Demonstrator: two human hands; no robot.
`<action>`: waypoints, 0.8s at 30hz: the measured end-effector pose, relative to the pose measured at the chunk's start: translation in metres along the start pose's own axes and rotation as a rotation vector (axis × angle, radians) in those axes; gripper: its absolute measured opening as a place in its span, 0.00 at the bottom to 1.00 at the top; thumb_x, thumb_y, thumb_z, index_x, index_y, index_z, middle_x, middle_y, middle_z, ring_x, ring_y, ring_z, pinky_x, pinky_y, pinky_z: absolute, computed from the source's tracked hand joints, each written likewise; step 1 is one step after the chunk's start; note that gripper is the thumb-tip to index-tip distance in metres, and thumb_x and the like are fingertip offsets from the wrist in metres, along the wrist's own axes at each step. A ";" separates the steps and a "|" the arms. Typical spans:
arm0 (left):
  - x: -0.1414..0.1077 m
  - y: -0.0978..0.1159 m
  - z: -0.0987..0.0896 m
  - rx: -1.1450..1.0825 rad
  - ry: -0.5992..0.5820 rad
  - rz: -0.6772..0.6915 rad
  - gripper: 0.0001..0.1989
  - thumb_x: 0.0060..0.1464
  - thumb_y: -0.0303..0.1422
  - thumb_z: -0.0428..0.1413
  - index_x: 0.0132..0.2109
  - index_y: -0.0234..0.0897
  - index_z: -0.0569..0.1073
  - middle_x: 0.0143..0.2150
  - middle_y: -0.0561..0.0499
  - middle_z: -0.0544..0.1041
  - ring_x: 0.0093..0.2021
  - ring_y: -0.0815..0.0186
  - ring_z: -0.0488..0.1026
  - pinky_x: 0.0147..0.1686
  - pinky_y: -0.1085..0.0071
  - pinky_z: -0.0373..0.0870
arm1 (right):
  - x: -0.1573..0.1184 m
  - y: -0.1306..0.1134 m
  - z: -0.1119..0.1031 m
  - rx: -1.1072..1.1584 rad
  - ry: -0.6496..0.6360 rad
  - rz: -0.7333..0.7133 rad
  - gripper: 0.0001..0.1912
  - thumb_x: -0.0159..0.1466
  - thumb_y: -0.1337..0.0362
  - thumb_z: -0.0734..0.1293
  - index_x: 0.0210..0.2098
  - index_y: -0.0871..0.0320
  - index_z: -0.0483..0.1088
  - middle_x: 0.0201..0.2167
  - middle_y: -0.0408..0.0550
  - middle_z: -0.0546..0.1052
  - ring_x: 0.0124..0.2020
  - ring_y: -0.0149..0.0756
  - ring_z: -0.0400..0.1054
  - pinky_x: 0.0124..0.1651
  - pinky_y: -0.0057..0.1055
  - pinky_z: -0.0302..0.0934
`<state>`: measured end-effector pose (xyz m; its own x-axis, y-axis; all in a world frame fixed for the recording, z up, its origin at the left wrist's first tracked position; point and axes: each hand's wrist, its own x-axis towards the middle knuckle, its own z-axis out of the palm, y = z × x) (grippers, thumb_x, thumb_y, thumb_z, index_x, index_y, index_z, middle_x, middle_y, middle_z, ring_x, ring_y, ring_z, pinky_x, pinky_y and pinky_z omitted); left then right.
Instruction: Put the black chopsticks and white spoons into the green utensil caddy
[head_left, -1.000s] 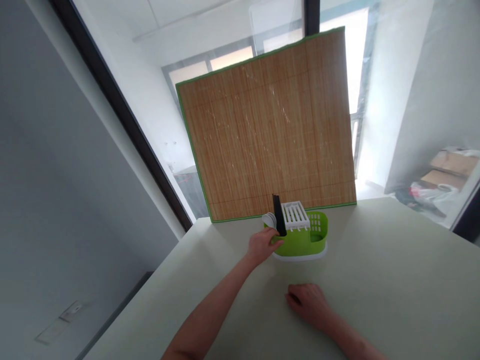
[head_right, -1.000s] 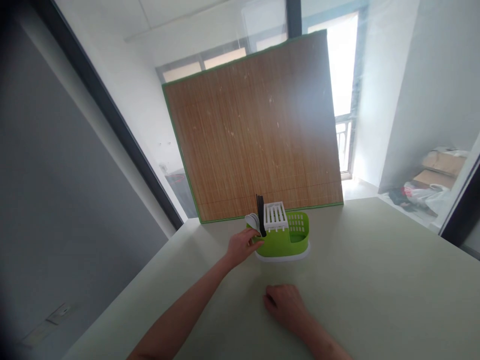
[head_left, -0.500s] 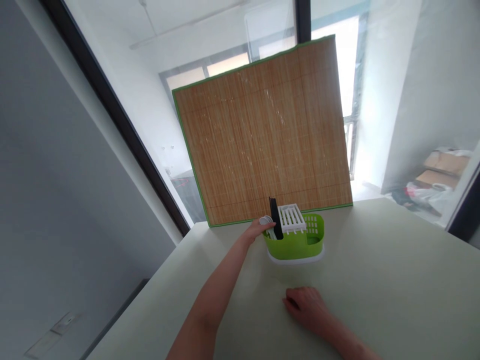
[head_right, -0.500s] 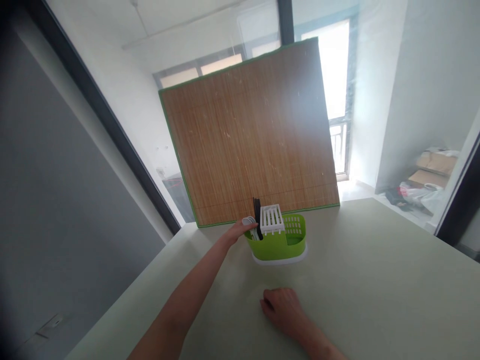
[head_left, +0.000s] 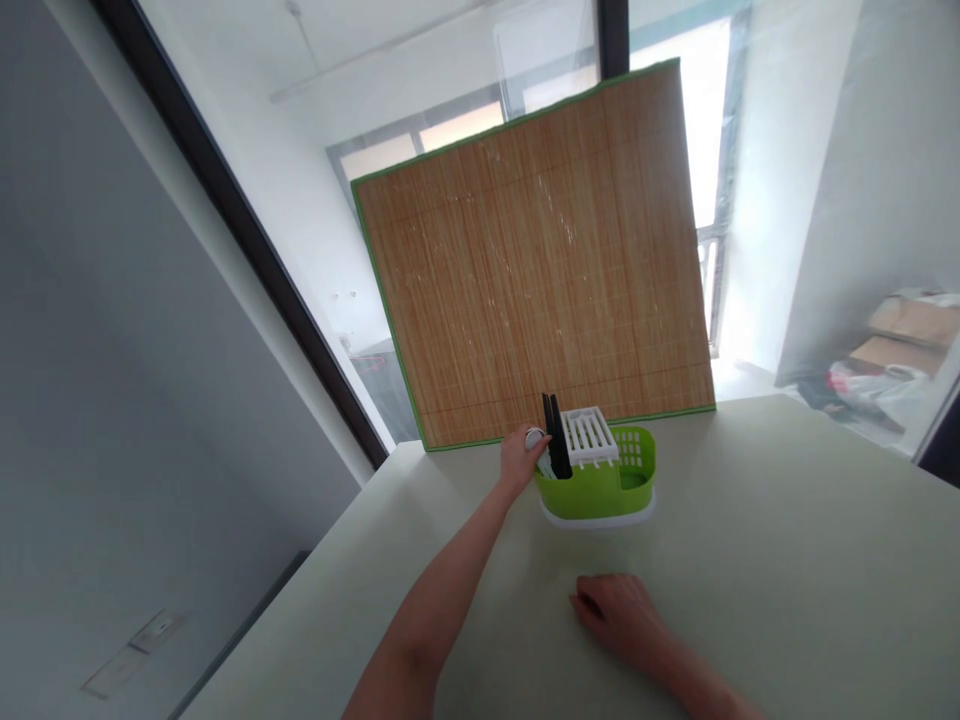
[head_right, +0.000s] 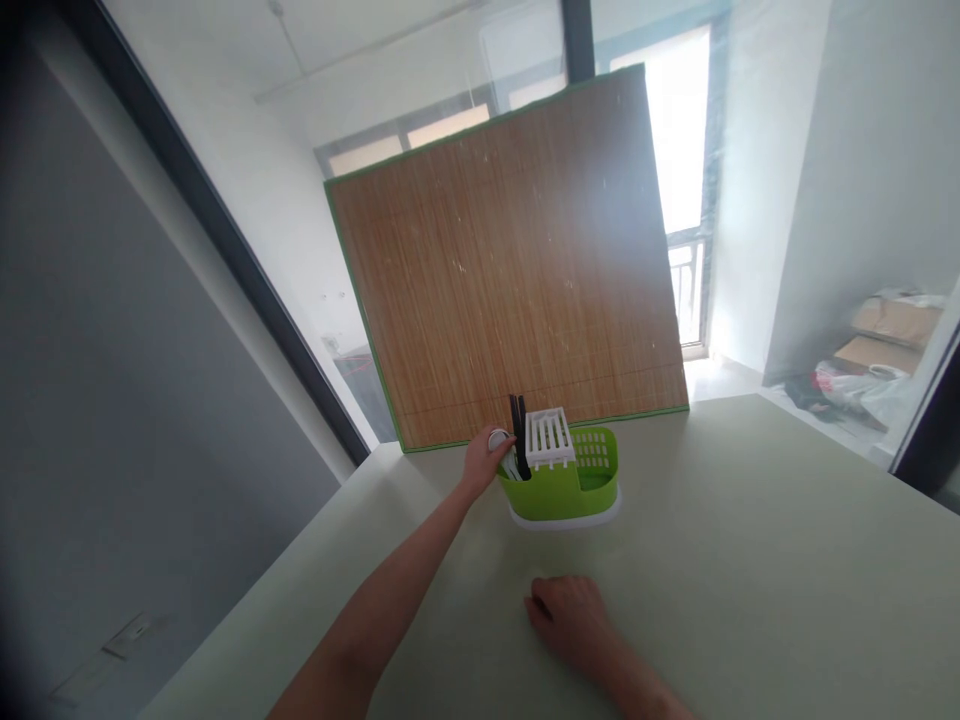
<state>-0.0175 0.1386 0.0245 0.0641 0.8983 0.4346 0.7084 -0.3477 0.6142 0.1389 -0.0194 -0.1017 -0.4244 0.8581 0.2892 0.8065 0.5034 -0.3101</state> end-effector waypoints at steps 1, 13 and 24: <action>-0.003 0.002 0.000 0.023 0.011 0.008 0.15 0.53 0.45 0.53 0.40 0.38 0.70 0.37 0.50 0.75 0.39 0.64 0.71 0.41 0.69 0.64 | 0.000 0.000 0.000 0.001 0.001 -0.001 0.12 0.63 0.63 0.59 0.24 0.55 0.67 0.22 0.42 0.75 0.22 0.30 0.66 0.26 0.31 0.38; -0.004 0.063 -0.042 -0.206 0.381 0.296 0.12 0.57 0.43 0.50 0.41 0.38 0.65 0.30 0.53 0.71 0.27 0.71 0.69 0.31 0.75 0.65 | 0.002 0.000 -0.011 0.296 0.160 0.083 0.07 0.63 0.61 0.58 0.34 0.54 0.66 0.23 0.40 0.71 0.22 0.29 0.63 0.27 0.26 0.49; -0.101 0.085 -0.010 -0.424 0.198 0.118 0.11 0.58 0.41 0.49 0.40 0.38 0.64 0.27 0.55 0.67 0.24 0.73 0.64 0.27 0.77 0.63 | 0.005 -0.003 -0.030 0.667 0.490 0.070 0.30 0.57 0.60 0.64 0.57 0.56 0.52 0.46 0.53 0.68 0.35 0.35 0.64 0.37 0.31 0.62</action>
<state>0.0291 0.0157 0.0388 -0.0377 0.7923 0.6090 0.3524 -0.5598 0.7500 0.1470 -0.0200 -0.0721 -0.0307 0.8259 0.5630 0.3460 0.5372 -0.7692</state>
